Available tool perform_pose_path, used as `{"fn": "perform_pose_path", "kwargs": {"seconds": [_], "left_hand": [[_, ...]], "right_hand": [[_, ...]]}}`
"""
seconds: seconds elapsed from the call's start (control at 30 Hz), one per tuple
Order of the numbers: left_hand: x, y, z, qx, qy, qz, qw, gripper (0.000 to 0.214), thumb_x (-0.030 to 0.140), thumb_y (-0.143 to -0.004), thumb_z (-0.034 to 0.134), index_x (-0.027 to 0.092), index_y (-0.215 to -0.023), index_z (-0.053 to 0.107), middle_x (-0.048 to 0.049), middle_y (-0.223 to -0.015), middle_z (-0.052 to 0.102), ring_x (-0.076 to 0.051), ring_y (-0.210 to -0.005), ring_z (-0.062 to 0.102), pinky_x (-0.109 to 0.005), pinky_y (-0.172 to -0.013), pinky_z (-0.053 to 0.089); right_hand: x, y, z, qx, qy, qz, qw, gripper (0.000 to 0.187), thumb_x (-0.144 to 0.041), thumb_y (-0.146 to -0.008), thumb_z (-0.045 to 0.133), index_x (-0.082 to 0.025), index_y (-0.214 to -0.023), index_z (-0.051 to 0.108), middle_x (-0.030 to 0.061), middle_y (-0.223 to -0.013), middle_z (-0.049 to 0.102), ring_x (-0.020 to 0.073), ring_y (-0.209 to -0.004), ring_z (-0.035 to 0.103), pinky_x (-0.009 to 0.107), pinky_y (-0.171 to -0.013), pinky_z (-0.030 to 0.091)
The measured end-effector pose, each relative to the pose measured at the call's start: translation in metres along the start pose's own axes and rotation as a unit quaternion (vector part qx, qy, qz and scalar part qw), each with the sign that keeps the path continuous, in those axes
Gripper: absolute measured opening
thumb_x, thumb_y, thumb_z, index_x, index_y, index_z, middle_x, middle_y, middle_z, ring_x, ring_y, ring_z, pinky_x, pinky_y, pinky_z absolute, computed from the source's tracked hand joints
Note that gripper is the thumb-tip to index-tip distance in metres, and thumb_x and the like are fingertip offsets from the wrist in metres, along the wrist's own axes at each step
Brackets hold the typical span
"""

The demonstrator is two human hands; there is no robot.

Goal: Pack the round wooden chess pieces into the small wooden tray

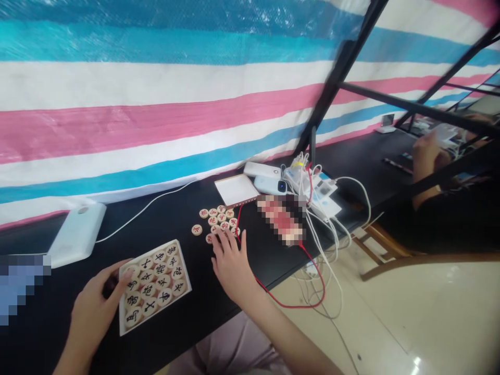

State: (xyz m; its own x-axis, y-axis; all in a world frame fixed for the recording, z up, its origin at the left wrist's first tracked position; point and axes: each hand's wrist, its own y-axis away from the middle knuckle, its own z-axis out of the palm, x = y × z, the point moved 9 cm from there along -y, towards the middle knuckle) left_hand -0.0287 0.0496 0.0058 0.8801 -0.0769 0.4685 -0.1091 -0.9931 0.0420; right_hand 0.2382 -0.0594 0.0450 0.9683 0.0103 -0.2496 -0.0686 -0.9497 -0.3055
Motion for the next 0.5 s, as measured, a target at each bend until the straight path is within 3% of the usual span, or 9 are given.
{"fn": "perform_pose_path", "kwargs": {"seconds": [0.1,0.2,0.33,0.5], "left_hand": [[0.0,0.0,0.001,0.001,-0.005,-0.005,1.0,0.049,0.055,-0.076,0.042,0.022,-0.106,0.061,-0.0053,-0.093,0.066,-0.023,-0.083,0.059,-0.033,-0.075,0.045],[-0.001,0.0,0.003,-0.001,0.0,-0.004,1.0,0.05,0.057,-0.077,0.04,0.022,-0.106,0.06,-0.0058,-0.098,0.065,-0.024,-0.087,0.06,-0.034,-0.078,0.044],[-0.005,-0.001,0.006,-0.006,0.002,-0.009,1.0,0.05,0.058,-0.078,0.039,0.023,-0.108,0.059,-0.0057,-0.103,0.065,-0.023,-0.092,0.059,-0.033,-0.08,0.044],[-0.006,0.0,0.005,0.004,0.002,-0.006,1.0,0.048,0.057,-0.08,0.039,0.024,-0.109,0.058,-0.0049,-0.103,0.065,-0.022,-0.091,0.06,-0.032,-0.082,0.044]], "right_hand": [[-0.003,0.018,0.002,-0.016,0.028,-0.033,0.999,0.048,-0.027,-0.093,0.038,-0.012,-0.138,0.033,0.0139,-0.148,0.028,0.0277,-0.138,0.017,0.065,-0.107,0.014],[-0.006,0.02,0.001,-0.014,0.039,-0.027,0.999,0.042,-0.029,-0.093,0.04,-0.015,-0.133,0.04,0.0109,-0.149,0.027,0.0269,-0.139,0.015,0.065,-0.107,0.015],[-0.014,0.014,0.002,0.008,0.028,-0.042,0.999,0.025,-0.029,-0.092,0.043,-0.02,-0.113,0.054,0.0063,-0.14,0.043,0.0256,-0.136,0.022,0.064,-0.108,0.012],[-0.023,0.009,0.011,0.028,0.004,-0.078,0.997,0.011,-0.022,-0.092,0.045,-0.019,-0.094,0.056,0.0039,-0.114,0.06,0.0212,-0.121,0.041,0.057,-0.11,0.009]]}}
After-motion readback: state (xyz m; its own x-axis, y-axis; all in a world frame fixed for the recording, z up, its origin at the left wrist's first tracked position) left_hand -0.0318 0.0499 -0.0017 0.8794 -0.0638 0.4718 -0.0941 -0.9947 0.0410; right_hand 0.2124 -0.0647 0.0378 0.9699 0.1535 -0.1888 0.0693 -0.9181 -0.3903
